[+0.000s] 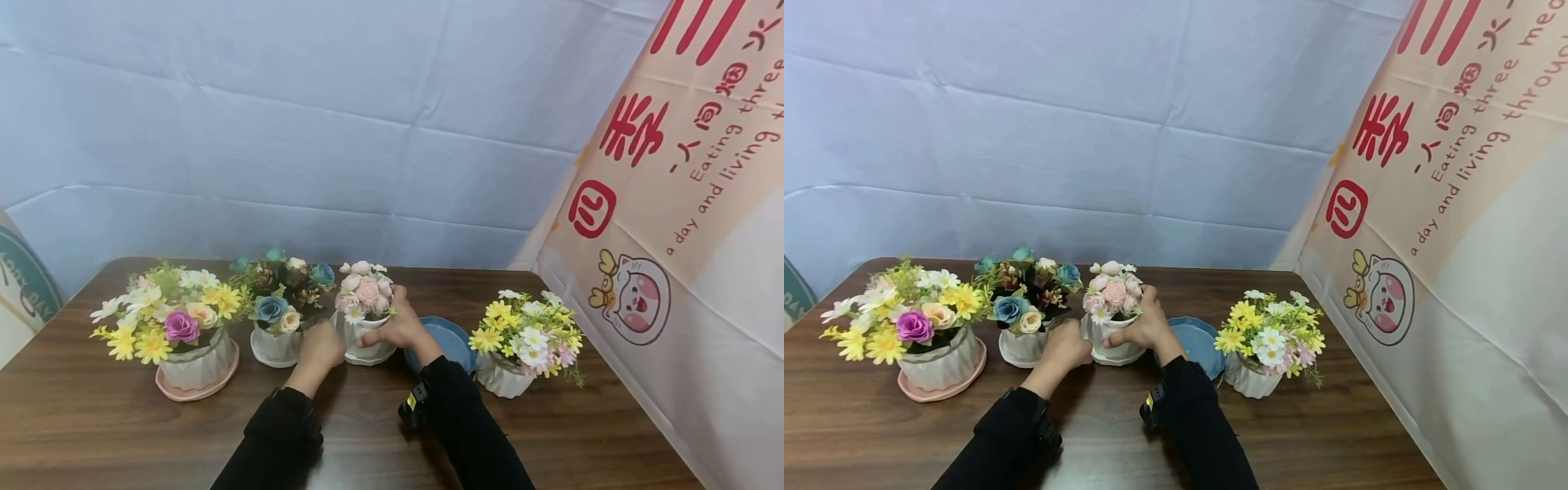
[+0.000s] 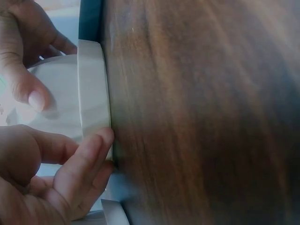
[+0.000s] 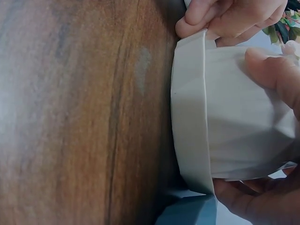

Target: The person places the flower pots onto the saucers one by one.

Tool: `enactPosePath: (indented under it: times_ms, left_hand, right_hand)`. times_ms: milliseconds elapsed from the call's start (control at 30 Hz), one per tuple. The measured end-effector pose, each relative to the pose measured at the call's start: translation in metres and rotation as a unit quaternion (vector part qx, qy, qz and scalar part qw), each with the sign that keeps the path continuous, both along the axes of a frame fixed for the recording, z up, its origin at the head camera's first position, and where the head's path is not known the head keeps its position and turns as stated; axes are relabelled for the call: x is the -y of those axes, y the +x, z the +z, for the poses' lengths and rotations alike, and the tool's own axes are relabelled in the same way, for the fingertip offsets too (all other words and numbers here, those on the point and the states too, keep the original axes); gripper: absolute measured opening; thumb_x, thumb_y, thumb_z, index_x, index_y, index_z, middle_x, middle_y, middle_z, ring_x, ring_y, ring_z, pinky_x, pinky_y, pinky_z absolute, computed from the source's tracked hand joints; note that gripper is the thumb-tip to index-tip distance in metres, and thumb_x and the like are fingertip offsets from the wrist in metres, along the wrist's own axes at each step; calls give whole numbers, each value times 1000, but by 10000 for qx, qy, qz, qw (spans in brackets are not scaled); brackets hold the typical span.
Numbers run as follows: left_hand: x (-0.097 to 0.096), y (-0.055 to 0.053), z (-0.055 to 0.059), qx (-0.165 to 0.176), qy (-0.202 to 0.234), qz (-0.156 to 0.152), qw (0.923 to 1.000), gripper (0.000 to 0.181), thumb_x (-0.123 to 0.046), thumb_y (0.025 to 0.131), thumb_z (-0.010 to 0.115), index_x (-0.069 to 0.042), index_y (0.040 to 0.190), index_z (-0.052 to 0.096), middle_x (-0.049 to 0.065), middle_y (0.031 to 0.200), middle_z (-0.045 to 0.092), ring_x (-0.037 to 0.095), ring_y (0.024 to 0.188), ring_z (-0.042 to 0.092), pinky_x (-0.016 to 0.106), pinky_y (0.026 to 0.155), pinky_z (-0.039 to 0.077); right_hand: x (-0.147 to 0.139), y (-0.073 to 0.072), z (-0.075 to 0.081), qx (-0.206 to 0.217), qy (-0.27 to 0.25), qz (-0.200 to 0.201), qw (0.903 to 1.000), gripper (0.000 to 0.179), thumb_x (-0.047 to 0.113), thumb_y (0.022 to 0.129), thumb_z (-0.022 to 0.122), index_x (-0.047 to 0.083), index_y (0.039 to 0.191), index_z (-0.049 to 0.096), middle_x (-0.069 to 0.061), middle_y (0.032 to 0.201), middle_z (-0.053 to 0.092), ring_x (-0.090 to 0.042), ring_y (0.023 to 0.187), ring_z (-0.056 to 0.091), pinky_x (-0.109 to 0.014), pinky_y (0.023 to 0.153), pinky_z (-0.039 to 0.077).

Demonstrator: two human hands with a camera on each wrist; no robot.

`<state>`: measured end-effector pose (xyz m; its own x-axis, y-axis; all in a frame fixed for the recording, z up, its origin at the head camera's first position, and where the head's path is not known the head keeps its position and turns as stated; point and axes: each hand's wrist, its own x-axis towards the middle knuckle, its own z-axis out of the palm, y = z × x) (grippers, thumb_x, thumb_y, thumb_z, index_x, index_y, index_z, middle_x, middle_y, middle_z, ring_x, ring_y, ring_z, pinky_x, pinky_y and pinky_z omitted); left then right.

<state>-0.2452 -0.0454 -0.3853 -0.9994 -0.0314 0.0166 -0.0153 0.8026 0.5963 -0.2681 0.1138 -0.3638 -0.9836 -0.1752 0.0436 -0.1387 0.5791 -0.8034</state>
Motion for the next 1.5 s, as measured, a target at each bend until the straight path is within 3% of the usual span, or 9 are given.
enactPosePath:
  times_ms: [367, 833, 1033, 1233, 1500]
  left_hand:
    - [-4, -4, 0, 215, -144, 133, 9996, 29, -4, 78, 57, 13, 101, 55, 25, 95, 61, 41, 93, 58, 47, 81, 46]
    - [-4, -7, 2, 340, -370, 82, 9987, 27, -3, 75, 62, 12, 97, 55, 22, 88, 62, 37, 88, 60, 44, 78, 47]
    - [-4, -11, -6, 188, -410, 144, 9989, 27, -2, 71, 61, 11, 95, 55, 21, 84, 62, 37, 84, 60, 44, 74, 48]
    - [-4, -7, -2, 301, -301, 88, 9991, 28, -2, 74, 61, 12, 97, 54, 22, 86, 62, 37, 85, 60, 44, 75, 48]
    - [-2, -5, 0, 153, -45, 79, 9998, 28, -2, 72, 61, 11, 95, 56, 22, 87, 61, 40, 87, 59, 46, 77, 47]
  right_hand:
    - [-1, -7, -3, -17, 134, -183, 9997, 111, 17, 54, 90, 5, 138, 19, -22, 129, 40, -34, 116, 44, -45, 93, 39]
    - [2, -1, -3, 3, 7, -426, 9991, 110, 19, 55, 89, 8, 139, 20, -23, 130, 41, -37, 117, 43, -46, 92, 40]
    - [8, 2, -4, -153, -58, -602, 9981, 107, 17, 55, 89, 7, 137, 22, -25, 129, 41, -39, 116, 44, -47, 92, 40]
    - [12, 2, -8, -308, 49, -810, 9962, 107, 18, 54, 90, 5, 136, 22, -26, 128, 39, -39, 117, 43, -46, 93, 39]
    - [11, 1, -9, -288, -43, -804, 9963, 110, 18, 52, 91, 4, 137, 23, -26, 131, 38, -37, 120, 40, -44, 97, 36]
